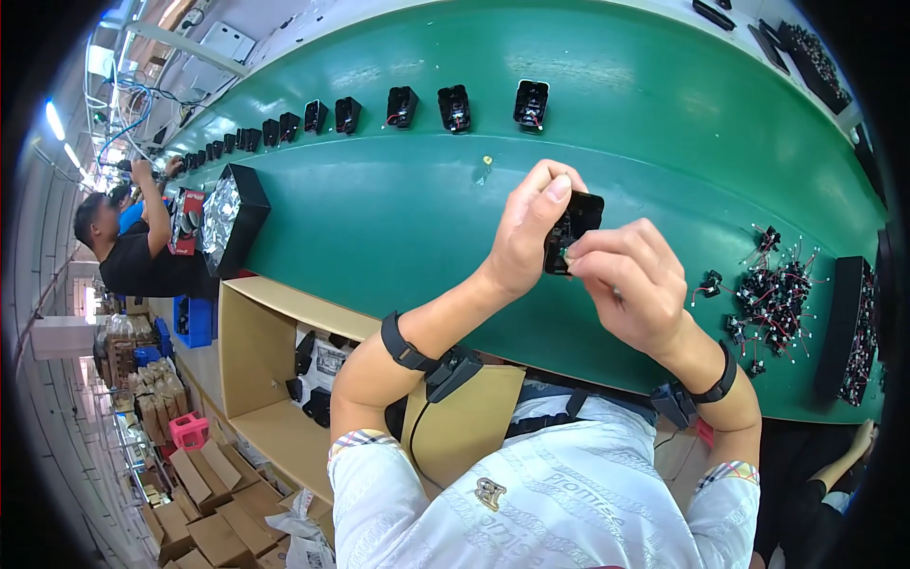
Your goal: The person picks up a black plastic housing from a box, retrieves a circuit board with wires from the table, and inserts the board into the housing. They then press a plastic cover onto the housing and place the assembled unit onto the green workbench.
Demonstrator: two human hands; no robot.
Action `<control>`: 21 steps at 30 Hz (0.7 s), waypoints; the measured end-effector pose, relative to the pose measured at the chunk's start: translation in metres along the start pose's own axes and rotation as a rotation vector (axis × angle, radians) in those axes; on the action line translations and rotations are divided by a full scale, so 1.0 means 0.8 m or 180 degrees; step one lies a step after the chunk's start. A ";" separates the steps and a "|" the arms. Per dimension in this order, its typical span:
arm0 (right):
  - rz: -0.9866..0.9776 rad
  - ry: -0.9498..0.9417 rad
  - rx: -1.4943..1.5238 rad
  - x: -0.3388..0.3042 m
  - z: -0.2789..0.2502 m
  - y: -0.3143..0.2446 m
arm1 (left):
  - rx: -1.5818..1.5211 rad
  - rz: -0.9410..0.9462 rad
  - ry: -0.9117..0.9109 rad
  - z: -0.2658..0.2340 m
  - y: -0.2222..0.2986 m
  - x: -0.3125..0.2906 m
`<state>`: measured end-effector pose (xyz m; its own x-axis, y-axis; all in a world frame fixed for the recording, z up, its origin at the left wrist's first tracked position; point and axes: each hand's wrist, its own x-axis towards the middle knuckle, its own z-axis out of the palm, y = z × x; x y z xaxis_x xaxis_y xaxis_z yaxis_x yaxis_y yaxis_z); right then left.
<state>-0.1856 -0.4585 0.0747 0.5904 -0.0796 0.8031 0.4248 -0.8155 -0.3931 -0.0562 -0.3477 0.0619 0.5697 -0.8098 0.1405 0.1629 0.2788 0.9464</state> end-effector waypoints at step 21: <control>0.0510 -0.0456 -0.0195 -0.007 0.004 0.010 | 0.0574 -0.0072 0.0079 0.002 0.007 0.000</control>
<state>-0.1830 -0.4624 0.0659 0.7404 -0.1322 0.6590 0.2778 -0.8326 -0.4791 -0.0566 -0.3471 0.0676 0.5877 -0.8011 0.1135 0.0302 0.1619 0.9863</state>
